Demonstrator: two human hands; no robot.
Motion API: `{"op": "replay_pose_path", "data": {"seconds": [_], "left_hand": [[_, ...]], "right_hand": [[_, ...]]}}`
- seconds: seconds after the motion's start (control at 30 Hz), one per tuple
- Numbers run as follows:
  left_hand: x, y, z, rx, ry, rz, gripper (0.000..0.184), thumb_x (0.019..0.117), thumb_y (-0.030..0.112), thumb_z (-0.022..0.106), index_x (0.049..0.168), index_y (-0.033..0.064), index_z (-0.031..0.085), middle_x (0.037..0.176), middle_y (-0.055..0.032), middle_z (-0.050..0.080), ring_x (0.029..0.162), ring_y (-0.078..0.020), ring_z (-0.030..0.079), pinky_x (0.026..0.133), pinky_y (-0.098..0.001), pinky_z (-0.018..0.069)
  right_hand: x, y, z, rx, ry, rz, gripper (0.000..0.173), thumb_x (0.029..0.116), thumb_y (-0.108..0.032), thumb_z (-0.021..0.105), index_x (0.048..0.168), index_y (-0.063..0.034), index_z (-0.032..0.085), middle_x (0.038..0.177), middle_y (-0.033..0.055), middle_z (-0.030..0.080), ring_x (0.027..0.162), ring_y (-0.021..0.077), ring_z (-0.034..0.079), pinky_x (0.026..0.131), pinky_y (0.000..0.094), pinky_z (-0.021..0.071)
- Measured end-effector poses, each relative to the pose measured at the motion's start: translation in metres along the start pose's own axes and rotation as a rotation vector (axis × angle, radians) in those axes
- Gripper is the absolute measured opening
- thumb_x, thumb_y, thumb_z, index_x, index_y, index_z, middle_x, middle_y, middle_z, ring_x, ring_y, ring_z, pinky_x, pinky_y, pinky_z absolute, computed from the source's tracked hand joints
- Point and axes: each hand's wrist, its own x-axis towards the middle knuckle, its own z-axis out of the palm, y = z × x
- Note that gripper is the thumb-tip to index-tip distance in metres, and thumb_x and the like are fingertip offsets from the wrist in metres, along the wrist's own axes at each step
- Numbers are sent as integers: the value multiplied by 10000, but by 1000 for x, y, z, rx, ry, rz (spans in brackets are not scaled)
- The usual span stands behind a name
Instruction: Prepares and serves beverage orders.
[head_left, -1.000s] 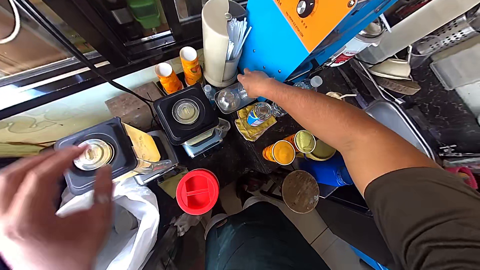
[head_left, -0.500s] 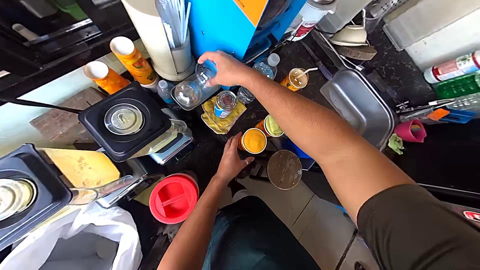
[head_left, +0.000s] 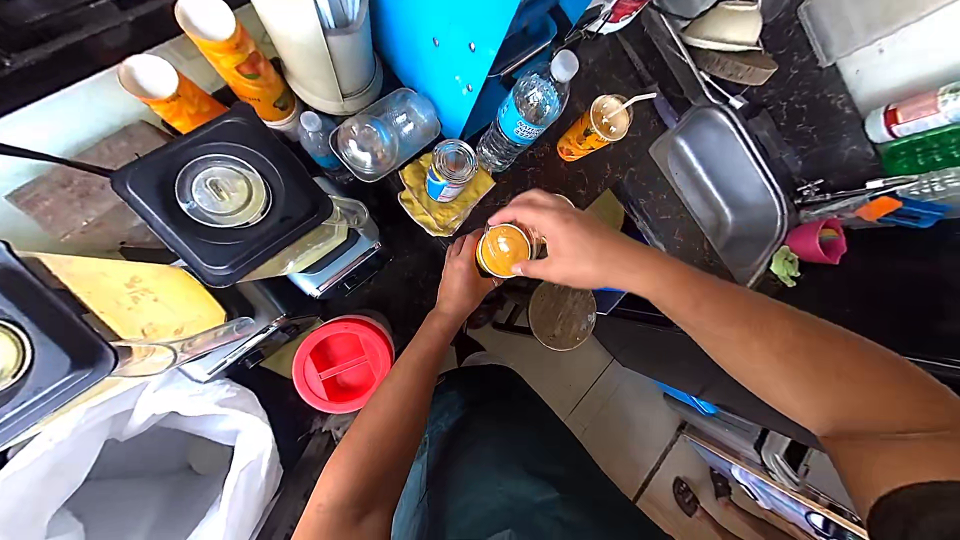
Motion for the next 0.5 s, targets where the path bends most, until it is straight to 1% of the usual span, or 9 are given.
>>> {"op": "replay_pose_path", "data": {"seconds": [0.07, 0.1, 0.13, 0.2, 0.3, 0.33, 0.4, 0.5], "left_hand": [[-10, -1, -7, -87, -20, -27, 1039, 637, 266, 984, 1512, 170, 432, 1435, -141, 519, 1326, -311, 520, 1087, -504, 491], [-17, -2, -11, -149, -21, -50, 1048, 657, 282, 974, 1534, 191, 408, 1456, -131, 494, 1327, -287, 518, 1069, -484, 509], [-26, -1, -16, -227, -15, -70, 1013, 685, 272, 955, 1534, 198, 409, 1447, -115, 492, 1299, -253, 533, 1030, -451, 531], [-44, 2, -24, -435, 1, -97, 827, 779, 200, 873, 1493, 167, 457, 1407, -89, 531, 1247, -208, 573, 986, -405, 553], [-56, 11, -29, -749, 10, -151, 476, 948, 161, 700, 1394, 74, 559, 1332, -112, 627, 1178, -227, 650, 983, -419, 577], [-55, 12, -29, -809, 8, -155, 426, 986, 169, 656, 1388, 59, 571, 1314, -116, 644, 1161, -226, 660, 986, -417, 573], [-53, 12, -27, -866, 8, -155, 382, 1026, 186, 609, 1386, 59, 585, 1306, -108, 660, 1150, -222, 666, 995, -419, 566], [-51, 12, -26, -891, 23, -179, 361, 1037, 212, 599, 1370, 72, 611, 1314, -93, 661, 1147, -224, 667, 998, -428, 562]], "right_hand": [[-8, 3, 20, -148, 24, 4, 658, 768, -171, 885, 1366, -266, 628, 1381, 70, 554, 1262, 293, 542, 997, 508, 530], [-8, 6, 27, -195, 28, 1, 668, 768, -169, 880, 1378, -264, 622, 1379, 71, 553, 1269, 297, 531, 1005, 497, 524], [-7, 8, 32, -228, 29, -4, 666, 768, -170, 878, 1376, -258, 622, 1376, 75, 555, 1265, 302, 530, 997, 491, 527], [-5, 7, 39, -266, 6, -6, 648, 781, -183, 873, 1374, -255, 620, 1381, 75, 552, 1277, 304, 522, 997, 483, 526], [2, 5, 44, -318, -56, -8, 628, 822, -190, 831, 1400, -254, 596, 1428, 78, 524, 1339, 311, 479, 1051, 476, 498], [4, 4, 45, -338, -57, -15, 623, 828, -185, 821, 1405, -245, 594, 1429, 84, 523, 1338, 317, 480, 1050, 476, 499], [7, 3, 44, -369, -49, -22, 610, 823, -175, 819, 1392, -227, 603, 1405, 93, 538, 1313, 327, 496, 1038, 480, 504], [8, 4, 44, -379, -44, -22, 599, 805, -159, 829, 1364, -206, 619, 1371, 108, 559, 1279, 343, 519, 1016, 495, 514]]}}
